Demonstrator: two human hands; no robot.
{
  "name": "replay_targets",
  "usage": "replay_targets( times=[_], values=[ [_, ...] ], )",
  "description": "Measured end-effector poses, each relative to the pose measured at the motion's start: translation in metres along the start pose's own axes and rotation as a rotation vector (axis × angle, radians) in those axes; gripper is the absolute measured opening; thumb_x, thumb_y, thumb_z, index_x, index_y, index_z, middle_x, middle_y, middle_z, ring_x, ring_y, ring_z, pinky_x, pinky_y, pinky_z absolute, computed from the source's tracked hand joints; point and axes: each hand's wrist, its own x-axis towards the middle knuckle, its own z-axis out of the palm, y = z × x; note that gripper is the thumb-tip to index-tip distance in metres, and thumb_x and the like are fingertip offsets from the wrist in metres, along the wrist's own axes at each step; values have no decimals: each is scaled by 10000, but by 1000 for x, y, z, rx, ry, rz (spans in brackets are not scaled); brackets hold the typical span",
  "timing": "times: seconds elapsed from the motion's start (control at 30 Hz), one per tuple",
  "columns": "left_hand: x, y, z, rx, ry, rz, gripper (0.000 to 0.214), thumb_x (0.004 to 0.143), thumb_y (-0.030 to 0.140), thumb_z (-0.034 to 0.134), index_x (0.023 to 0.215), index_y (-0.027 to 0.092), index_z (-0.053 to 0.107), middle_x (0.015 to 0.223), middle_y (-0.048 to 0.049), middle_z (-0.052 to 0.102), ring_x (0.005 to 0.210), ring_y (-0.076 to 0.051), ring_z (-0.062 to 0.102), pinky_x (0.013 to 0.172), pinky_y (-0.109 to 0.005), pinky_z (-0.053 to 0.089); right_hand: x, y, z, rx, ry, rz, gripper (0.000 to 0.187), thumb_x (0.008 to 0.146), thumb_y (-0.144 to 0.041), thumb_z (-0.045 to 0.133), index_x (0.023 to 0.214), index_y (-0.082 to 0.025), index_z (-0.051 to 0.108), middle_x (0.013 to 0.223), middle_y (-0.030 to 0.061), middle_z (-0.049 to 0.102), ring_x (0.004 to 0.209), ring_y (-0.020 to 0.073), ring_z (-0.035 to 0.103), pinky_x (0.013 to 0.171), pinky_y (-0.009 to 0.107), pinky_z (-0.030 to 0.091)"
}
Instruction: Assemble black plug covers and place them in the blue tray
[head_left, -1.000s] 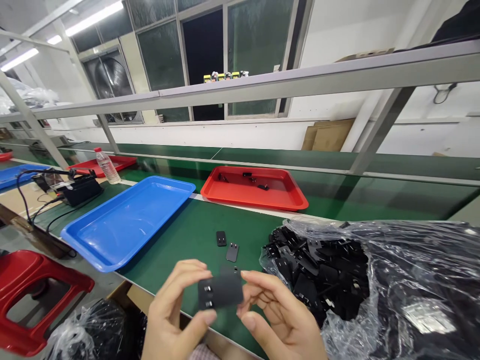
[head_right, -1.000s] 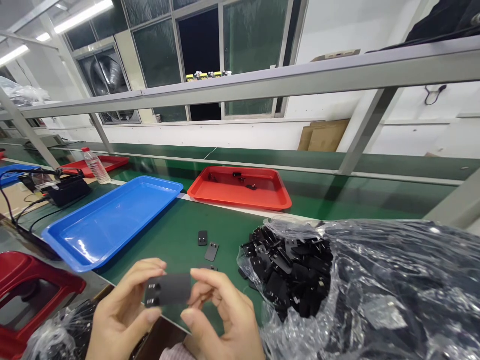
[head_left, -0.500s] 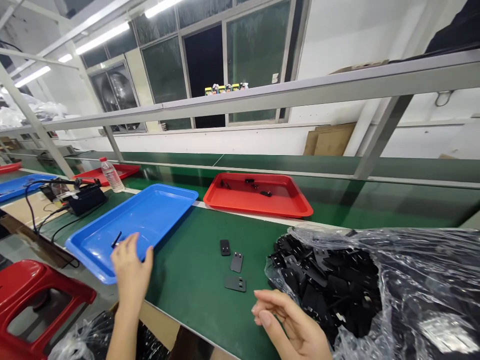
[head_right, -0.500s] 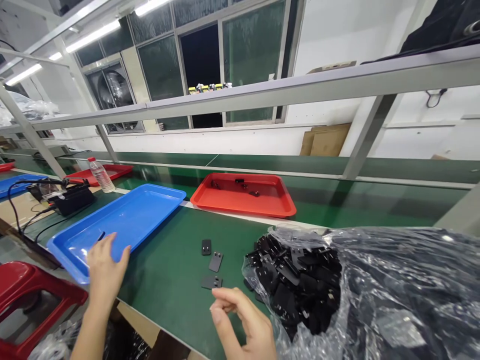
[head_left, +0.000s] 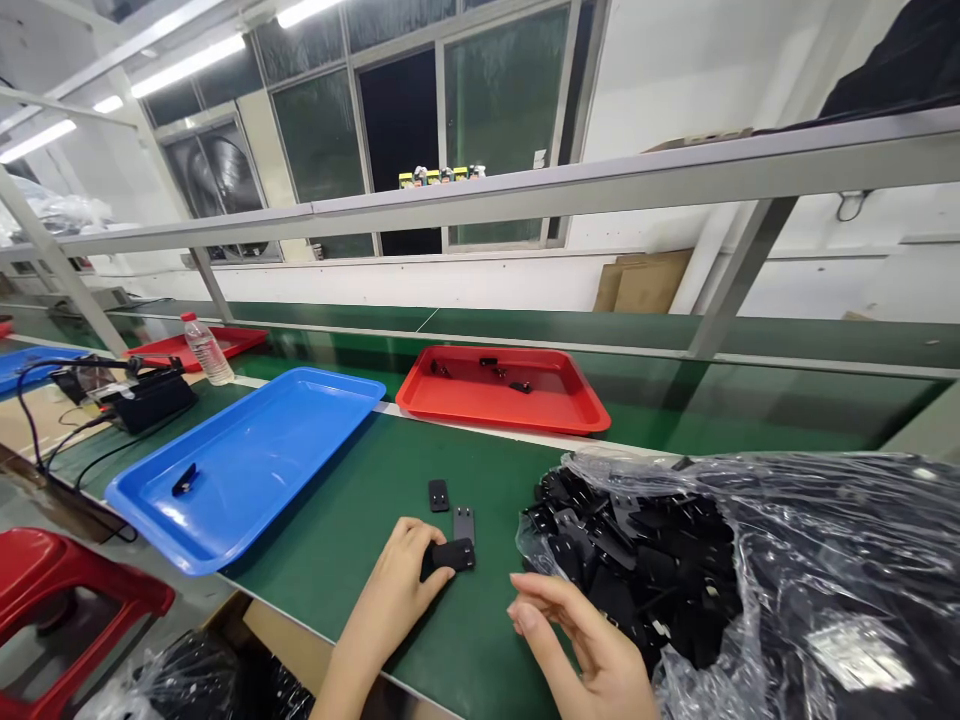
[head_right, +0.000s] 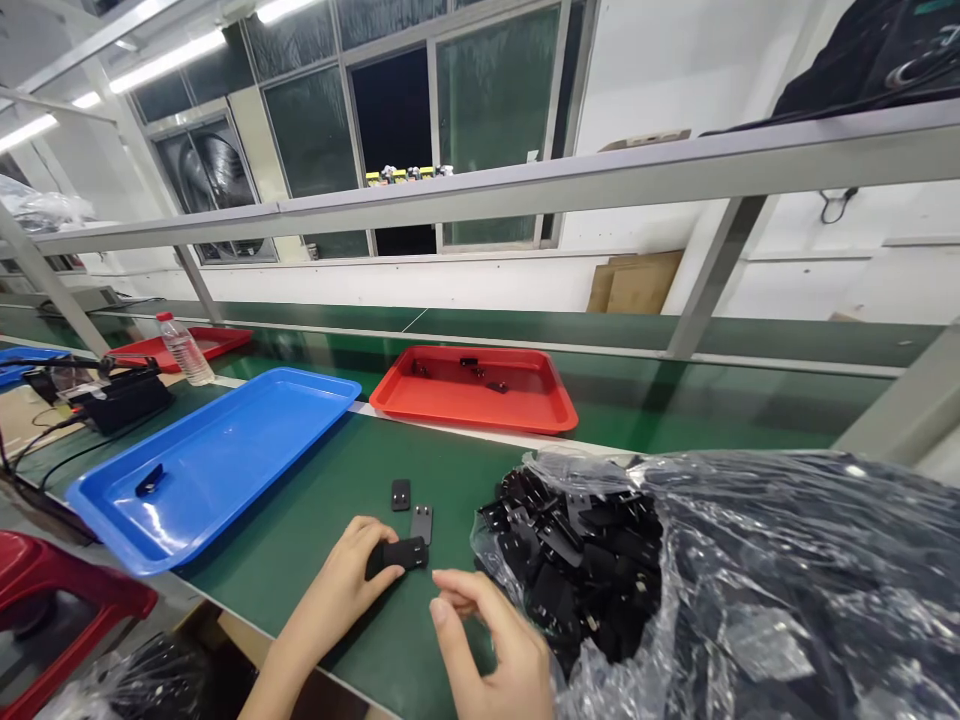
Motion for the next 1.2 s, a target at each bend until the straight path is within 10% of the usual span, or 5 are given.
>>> replay_targets(
  times=[0.4,0.63,1.2],
  values=[
    [-36,64,-63,-258,187,381,250,822,217,667,1055,294,616,904,4,649,820,-119,617,721,-173,493,4,-25,7,105,-91,-188,339,836,-147,594,1128,-294,684,983,1,657,825,155,656,784,205,532],
    [-41,71,-65,-446,276,433,320,779,470,687,1051,303,658,871,-18,657,810,-142,618,703,-189,513,4,-42,6,343,-86,-272,285,821,-262,728,1067,-402,703,864,-50,661,804,113,633,757,111,501],
    [-50,69,-64,-509,356,482,274,801,400,690,1047,282,661,800,-26,654,805,-163,580,682,-236,497,1,-46,7,265,-84,-335,304,861,-473,680,1149,-376,675,848,-20,659,739,136,618,714,170,498]
  ],
)
